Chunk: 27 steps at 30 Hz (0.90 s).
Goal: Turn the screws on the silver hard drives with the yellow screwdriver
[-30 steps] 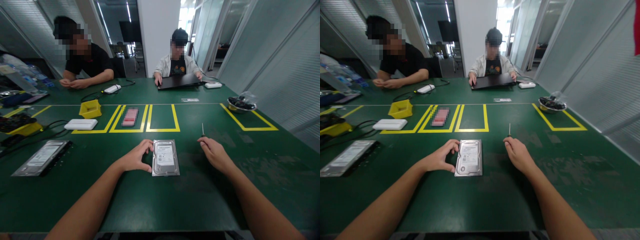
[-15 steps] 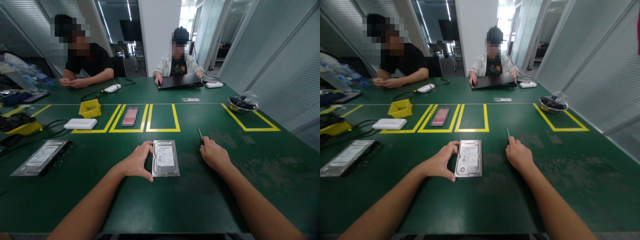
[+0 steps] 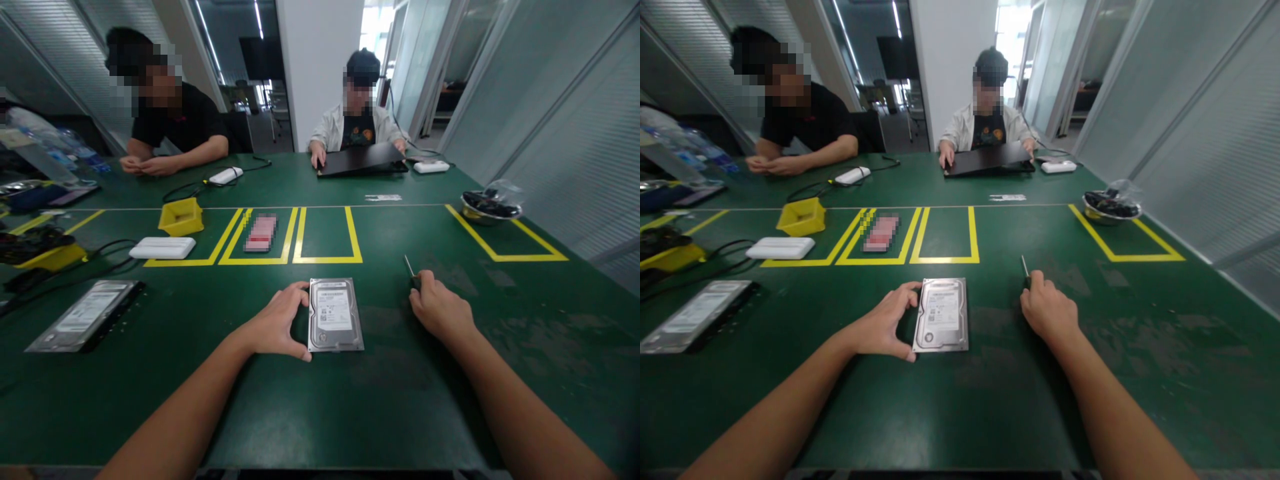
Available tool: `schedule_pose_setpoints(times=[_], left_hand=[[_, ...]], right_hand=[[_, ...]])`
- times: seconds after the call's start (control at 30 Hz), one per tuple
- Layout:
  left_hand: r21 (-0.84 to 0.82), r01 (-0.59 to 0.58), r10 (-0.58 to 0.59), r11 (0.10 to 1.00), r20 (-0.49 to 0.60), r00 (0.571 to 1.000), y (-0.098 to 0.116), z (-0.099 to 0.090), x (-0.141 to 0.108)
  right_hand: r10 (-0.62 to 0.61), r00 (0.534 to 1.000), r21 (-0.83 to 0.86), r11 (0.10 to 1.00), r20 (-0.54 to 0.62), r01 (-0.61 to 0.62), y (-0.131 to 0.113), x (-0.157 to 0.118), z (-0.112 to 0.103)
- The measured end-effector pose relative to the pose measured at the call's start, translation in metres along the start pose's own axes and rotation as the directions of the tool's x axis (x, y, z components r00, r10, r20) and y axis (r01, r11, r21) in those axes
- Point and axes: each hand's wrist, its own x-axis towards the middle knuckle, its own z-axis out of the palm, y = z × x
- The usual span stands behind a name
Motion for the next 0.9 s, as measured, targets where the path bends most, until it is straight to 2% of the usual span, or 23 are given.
schedule_pose_setpoints(times=[0.47,0.67,0.8,0.9], left_hand=[[0.018,-0.014,0.014,1.0,-0.004,1.0,-0.004,0.002,0.001],[0.019,0.0,0.0,1.0,0.023,1.0,-0.005,0.001,0.0],[0.007,0.005,-0.005,1.0,0.022,1.0,-0.005,-0.001,0.0],[0.002,-0.008,0.008,1.0,0.009,1.0,-0.005,-0.002,0.0]], right_hand=[[0.011,0.997,-0.011,1.0,-0.07,-0.012,-0.001,-0.008,-0.002],[-0.024,0.981,-0.09,0.996,-0.192,0.007,-0.003,-0.019,-0.009],[-0.058,0.984,-0.052,0.997,-0.167,0.05,-0.004,-0.028,-0.018],[-0.079,0.989,0.021,0.996,-0.126,0.082,0.01,-0.032,-0.018]])
